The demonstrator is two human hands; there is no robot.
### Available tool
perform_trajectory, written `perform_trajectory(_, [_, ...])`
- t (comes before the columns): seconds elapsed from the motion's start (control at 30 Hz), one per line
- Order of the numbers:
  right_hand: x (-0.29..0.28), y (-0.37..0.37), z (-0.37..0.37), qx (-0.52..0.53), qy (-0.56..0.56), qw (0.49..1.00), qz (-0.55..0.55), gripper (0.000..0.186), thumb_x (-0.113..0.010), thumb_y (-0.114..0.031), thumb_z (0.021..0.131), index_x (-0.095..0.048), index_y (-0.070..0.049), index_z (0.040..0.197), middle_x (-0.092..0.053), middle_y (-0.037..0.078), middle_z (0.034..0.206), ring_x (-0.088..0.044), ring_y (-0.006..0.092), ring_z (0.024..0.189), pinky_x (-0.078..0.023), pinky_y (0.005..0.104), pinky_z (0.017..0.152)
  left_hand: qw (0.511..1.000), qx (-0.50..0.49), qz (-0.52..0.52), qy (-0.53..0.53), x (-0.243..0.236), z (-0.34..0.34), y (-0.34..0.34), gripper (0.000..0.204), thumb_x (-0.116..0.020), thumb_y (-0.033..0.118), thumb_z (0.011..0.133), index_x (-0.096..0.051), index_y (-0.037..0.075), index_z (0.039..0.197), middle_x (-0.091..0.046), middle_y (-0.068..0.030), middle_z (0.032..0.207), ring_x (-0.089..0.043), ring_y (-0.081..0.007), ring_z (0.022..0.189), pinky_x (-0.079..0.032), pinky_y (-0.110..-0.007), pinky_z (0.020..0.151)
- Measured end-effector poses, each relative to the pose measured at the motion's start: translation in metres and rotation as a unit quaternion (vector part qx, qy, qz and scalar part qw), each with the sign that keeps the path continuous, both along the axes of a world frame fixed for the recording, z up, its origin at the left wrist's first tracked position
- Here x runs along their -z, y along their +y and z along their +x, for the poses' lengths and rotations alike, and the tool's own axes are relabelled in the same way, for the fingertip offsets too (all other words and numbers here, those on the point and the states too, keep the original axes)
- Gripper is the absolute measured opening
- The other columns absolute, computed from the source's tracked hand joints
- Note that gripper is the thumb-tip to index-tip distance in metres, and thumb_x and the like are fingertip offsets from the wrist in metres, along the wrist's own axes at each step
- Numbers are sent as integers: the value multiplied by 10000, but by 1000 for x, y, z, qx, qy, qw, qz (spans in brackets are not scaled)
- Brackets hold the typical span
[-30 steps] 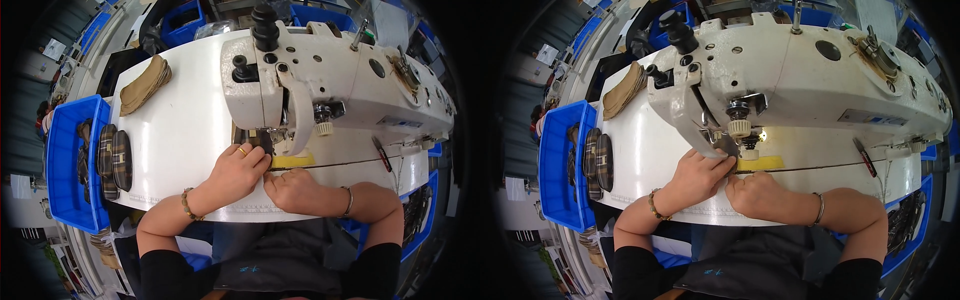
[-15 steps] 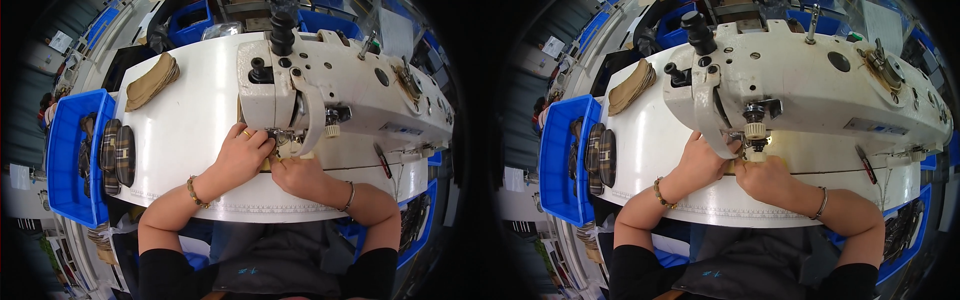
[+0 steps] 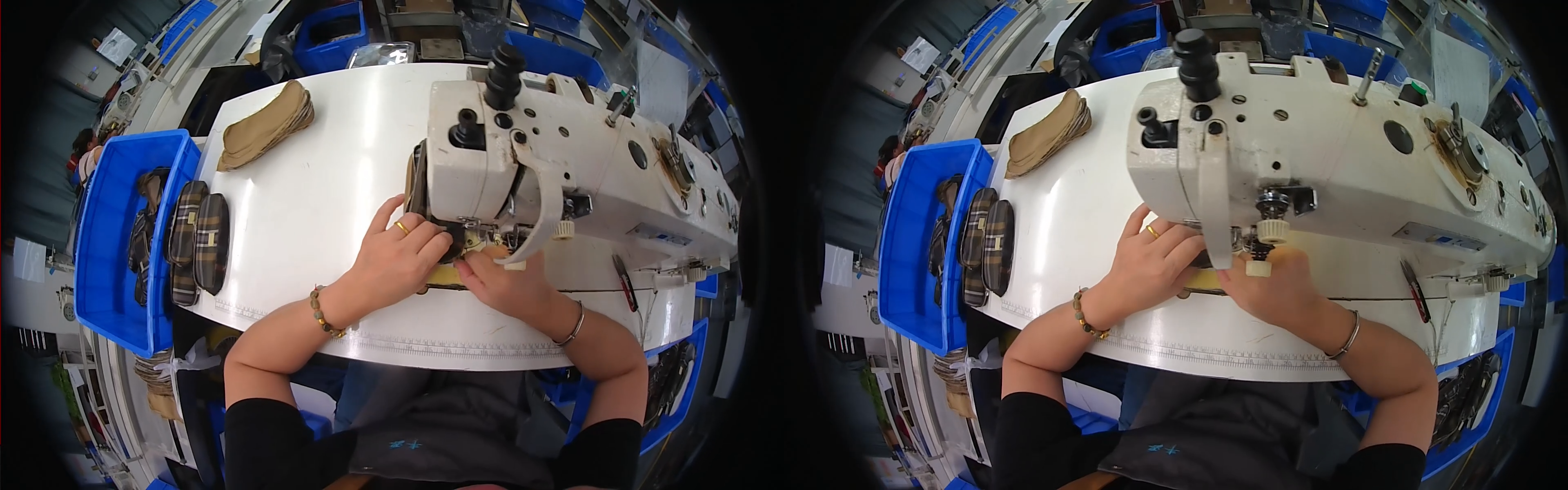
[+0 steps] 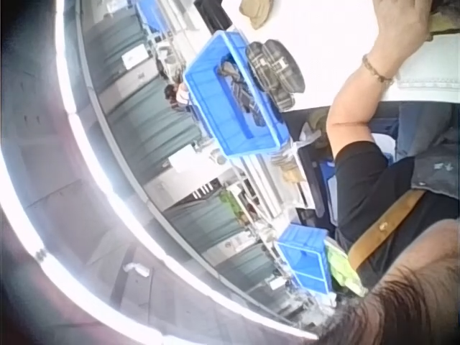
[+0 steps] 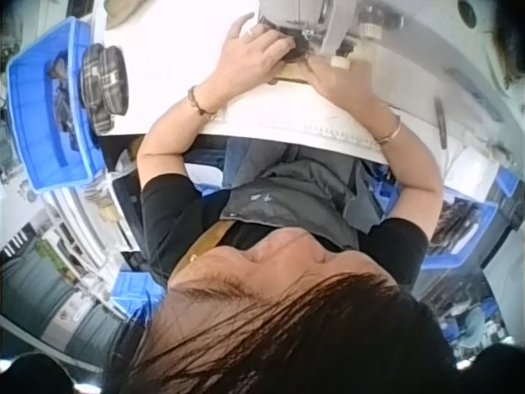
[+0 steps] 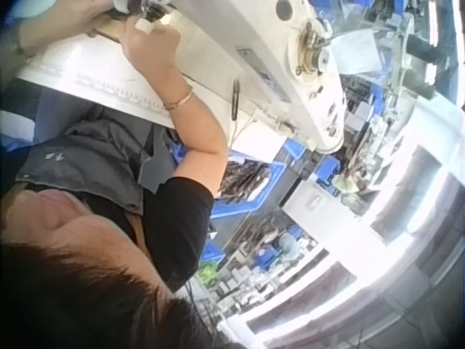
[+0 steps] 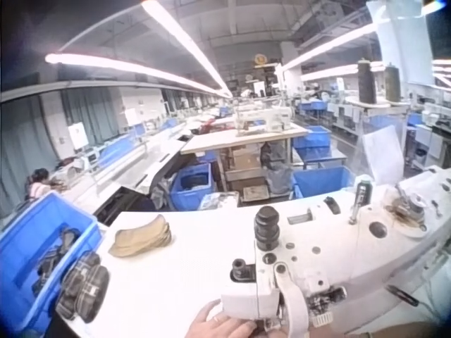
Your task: Sewing leather or fabric components of a shoe together using an industrial sewing machine.
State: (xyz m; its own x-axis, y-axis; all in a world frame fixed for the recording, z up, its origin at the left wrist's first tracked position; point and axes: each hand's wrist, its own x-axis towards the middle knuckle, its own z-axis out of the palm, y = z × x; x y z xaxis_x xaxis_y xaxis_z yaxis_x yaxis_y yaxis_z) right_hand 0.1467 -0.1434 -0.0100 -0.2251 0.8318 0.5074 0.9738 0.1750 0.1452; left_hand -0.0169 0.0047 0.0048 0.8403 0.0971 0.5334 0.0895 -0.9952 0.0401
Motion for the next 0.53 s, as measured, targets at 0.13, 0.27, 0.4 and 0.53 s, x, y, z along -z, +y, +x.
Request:
perform_trajectory(0.13, [15,9,20,-21,122,991,49,218,-775,-182,802,-698,-85,982,-673,61,837,-657,244,758,-526,401,722,999,32,-1,-26,3,3,3,224,-695,141,690,-630,129,905,-617,4,876,-611,-179,902,-403,-476,1032])
perform_trajectory(0.27, [42,2,34,9,184,981,-52,330,-745,-189,816,-665,-45,1101,-694,135,961,-679,312,860,-540,402,773,991,75,11,-113,23,19,3,86,-625,152,752,-548,122,778,-501,-22,746,-554,-201,764,-416,-497,1003])
perform_trajectory(0.4, [40,7,40,40,210,966,-142,272,-668,-72,841,-647,-1,1103,-690,185,948,-685,351,804,-551,395,717,983,93,33,-154,36,26,5,93,-603,164,777,-538,125,724,-509,-14,713,-554,-200,727,-423,-480,976])
perform_trajectory(0.53, [45,36,34,-44,187,981,34,262,-709,-128,838,-666,-33,1078,-669,184,821,-666,335,692,-516,392,611,981,91,80,-153,34,34,6,68,-620,177,754,-571,144,721,-561,5,696,-592,-189,757,-403,-448,968])
